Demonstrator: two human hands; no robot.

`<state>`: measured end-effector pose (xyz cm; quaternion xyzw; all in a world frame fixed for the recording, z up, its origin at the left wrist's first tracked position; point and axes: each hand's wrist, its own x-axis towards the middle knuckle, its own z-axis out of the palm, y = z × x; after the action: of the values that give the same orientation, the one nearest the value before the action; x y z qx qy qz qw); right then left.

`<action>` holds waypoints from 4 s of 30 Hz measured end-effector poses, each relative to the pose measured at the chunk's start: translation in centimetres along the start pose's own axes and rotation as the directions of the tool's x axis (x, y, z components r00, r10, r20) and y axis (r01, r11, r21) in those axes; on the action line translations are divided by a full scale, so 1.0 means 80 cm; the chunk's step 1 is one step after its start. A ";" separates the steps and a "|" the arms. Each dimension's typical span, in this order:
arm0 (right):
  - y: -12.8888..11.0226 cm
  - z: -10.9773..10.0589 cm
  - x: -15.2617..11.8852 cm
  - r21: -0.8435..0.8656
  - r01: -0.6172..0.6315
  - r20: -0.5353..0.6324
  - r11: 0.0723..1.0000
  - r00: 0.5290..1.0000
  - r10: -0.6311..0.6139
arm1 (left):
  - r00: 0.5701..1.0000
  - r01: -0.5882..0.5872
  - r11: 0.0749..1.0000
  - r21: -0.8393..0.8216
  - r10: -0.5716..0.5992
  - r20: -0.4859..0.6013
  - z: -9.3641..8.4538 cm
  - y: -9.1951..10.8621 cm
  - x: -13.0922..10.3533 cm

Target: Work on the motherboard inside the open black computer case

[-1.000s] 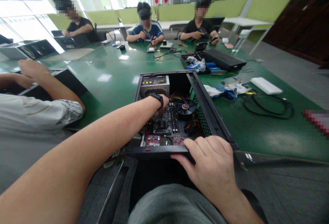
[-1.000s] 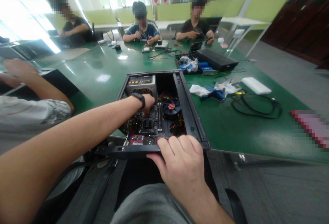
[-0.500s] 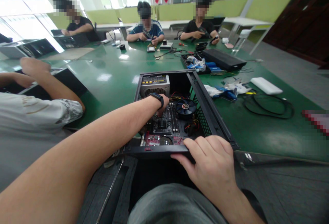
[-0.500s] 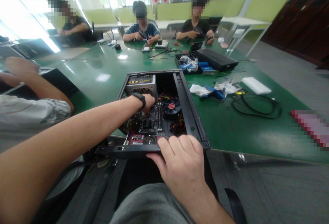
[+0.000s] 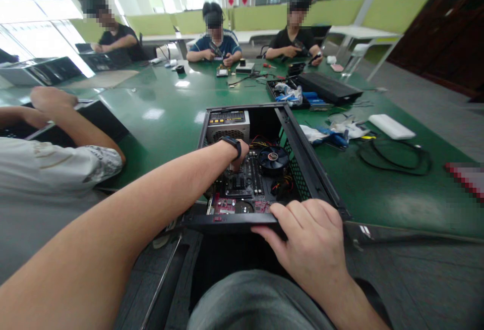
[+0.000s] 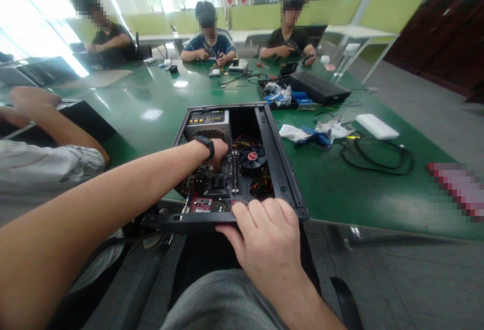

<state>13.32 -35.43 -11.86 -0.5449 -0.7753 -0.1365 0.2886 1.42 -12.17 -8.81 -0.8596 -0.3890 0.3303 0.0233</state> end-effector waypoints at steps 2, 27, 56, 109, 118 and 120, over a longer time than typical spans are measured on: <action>0.000 0.001 0.000 -0.001 -0.001 0.005 1.000 1.000 0.001 | 1.000 0.015 1.000 -0.003 -0.015 -0.005 -0.002 0.001 -0.003; 0.110 0.101 0.166 -0.154 0.019 0.068 0.988 0.998 -0.008 | 0.549 -0.025 0.868 -0.496 -0.403 -0.732 -0.049 -0.101 -0.043; 0.158 0.173 0.294 -0.266 -0.012 0.130 0.964 0.990 0.048 | 0.508 -0.046 0.770 -0.636 -0.530 -0.679 -0.028 -0.136 -0.081; -0.004 -0.013 -0.013 0.044 -0.071 0.005 0.997 0.997 0.071 | 0.997 -0.032 0.998 -0.046 0.028 -0.073 0.008 0.000 0.007; -0.005 -0.010 -0.013 0.043 -0.074 -0.008 0.996 0.997 0.075 | 0.998 -0.025 0.998 -0.053 0.022 -0.062 0.010 -0.001 0.011; -0.005 -0.010 -0.013 0.044 -0.073 -0.019 0.996 0.997 0.074 | 0.998 -0.012 0.999 -0.050 0.009 -0.061 0.009 0.000 0.011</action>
<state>13.42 -36.82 -11.77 -0.5653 -0.7546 -0.1144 0.3130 1.41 -11.70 -9.90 -0.8715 -0.3920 0.2943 0.0118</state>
